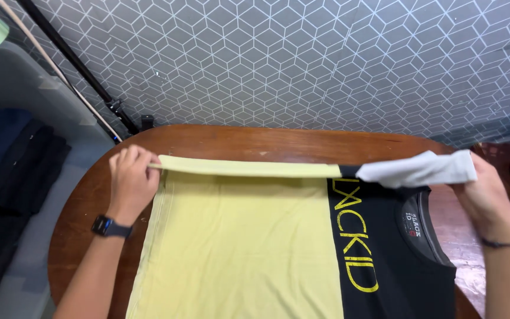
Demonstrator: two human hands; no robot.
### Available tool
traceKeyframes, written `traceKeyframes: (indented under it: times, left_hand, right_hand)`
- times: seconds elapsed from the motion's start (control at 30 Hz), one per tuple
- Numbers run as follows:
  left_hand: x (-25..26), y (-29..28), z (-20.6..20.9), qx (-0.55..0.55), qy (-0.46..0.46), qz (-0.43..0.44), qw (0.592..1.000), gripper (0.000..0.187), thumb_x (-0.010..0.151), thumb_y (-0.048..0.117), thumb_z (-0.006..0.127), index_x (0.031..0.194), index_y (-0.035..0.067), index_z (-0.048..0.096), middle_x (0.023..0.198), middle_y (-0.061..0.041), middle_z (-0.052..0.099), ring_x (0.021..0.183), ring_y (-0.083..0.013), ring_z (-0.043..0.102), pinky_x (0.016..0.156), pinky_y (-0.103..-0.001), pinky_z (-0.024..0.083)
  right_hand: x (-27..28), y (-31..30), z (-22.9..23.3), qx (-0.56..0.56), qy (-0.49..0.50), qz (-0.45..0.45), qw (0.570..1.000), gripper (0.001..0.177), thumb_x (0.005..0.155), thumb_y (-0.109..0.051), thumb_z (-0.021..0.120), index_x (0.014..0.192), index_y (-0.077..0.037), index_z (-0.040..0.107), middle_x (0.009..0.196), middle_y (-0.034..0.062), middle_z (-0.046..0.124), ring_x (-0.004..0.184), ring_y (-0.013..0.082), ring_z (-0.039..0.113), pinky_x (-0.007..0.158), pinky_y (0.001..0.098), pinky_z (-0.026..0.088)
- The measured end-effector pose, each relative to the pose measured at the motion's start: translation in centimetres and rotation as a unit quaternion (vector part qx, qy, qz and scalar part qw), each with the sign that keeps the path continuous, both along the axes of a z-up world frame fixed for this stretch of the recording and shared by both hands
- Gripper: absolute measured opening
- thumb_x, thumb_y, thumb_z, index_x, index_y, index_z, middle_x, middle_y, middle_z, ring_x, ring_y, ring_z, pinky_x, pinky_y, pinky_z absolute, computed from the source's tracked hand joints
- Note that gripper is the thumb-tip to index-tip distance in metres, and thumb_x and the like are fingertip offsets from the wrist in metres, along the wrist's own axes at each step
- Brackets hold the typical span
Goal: Fold a yellow and black shirt on a wooden table.
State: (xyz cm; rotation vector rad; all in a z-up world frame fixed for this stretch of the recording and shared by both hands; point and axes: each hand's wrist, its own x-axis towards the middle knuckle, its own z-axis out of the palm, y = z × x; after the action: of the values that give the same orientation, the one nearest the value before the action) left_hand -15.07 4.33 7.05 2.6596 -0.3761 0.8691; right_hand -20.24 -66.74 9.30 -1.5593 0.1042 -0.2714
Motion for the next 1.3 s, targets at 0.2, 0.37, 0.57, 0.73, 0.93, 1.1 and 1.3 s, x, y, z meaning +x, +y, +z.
traceKeyframes:
  times: [0.2,0.37,0.57,0.73,0.93,1.1,1.3]
  left_hand:
    - [-6.1,0.0,-0.7,-0.028,0.061,-0.072,0.995,0.010,0.084,0.000,0.065,0.088,0.009,0.068,0.092,-0.003,0.060,0.096,-0.0226,0.061,0.098,-0.043,0.044]
    - [-8.2,-0.4,-0.5,-0.023,0.047,-0.069,0.996,0.012,0.079,-0.001,0.066,0.086,0.008,0.066,0.092,-0.003,0.060,0.097,-0.0249,0.061,0.094,-0.043,0.045]
    - [-9.2,-0.3,0.8,-0.011,0.134,-0.057,0.989,0.012,0.075,0.000,0.067,0.082,0.009,0.067,0.091,-0.002,0.062,0.094,-0.0237,0.060,0.083,-0.039,0.045]
    - [-9.0,0.1,0.4,0.001,0.153,-0.059,0.986,0.012,0.075,0.001,0.066,0.083,0.009,0.067,0.092,-0.002,0.063,0.096,-0.0231,0.060,0.086,-0.038,0.046]
    - [-8.0,-0.1,0.9,0.032,0.184,-0.075,0.980,0.014,0.072,0.004,0.067,0.085,0.010,0.069,0.097,-0.003,0.063,0.105,-0.0244,0.059,0.096,-0.042,0.043]
    - [-5.1,-2.4,1.9,0.045,0.166,-0.061,0.983,0.009,0.085,0.015,0.067,0.092,0.010,0.069,0.101,-0.003,0.063,0.105,-0.0224,0.060,0.097,-0.042,0.044]
    - [-0.1,-4.0,-0.2,0.050,0.149,-0.111,0.981,0.016,0.097,0.016,0.060,0.106,0.010,0.071,0.108,-0.004,0.066,0.108,-0.0251,0.060,0.098,-0.043,0.045]
  right_hand:
    - [-4.3,-3.7,-4.2,0.002,0.078,0.004,0.997,0.020,0.108,-0.003,0.047,0.119,0.004,0.062,0.113,0.0145,0.068,0.103,0.0217,0.067,0.094,0.0357,0.052]
    - [-6.2,-5.0,-5.8,-0.017,0.088,0.035,0.995,0.018,0.104,0.000,0.053,0.117,0.006,0.063,0.109,0.0119,0.069,0.098,0.0175,0.065,0.086,0.0314,0.052]
    - [-8.2,-5.0,-6.3,-0.063,0.128,0.038,0.989,0.020,0.104,-0.007,0.056,0.115,0.006,0.067,0.099,0.0069,0.068,0.088,0.0121,0.061,0.076,0.0280,0.048]
    - [-9.6,-6.4,-7.5,-0.142,0.187,0.050,0.971,0.020,0.104,-0.011,0.059,0.113,0.004,0.068,0.090,0.0074,0.065,0.077,0.0119,0.054,0.067,0.0288,0.043]
    - [-8.6,-5.0,-3.1,-0.263,0.287,0.188,0.902,0.037,0.093,-0.017,0.058,0.130,-0.014,0.064,0.110,0.0020,0.070,0.087,0.0125,0.064,0.072,0.0317,0.052]
    - [-5.6,-2.0,-1.9,-0.509,0.239,0.032,0.826,0.046,0.099,-0.037,0.058,0.140,-0.018,0.065,0.114,0.0084,0.078,0.082,0.0325,0.070,0.075,0.0457,0.056]
    - [0.7,-2.3,-5.6,-0.518,0.146,-0.069,0.840,0.059,0.093,-0.045,0.070,0.137,-0.007,0.064,0.102,0.0194,0.076,0.093,0.0308,0.074,0.085,0.0416,0.057]
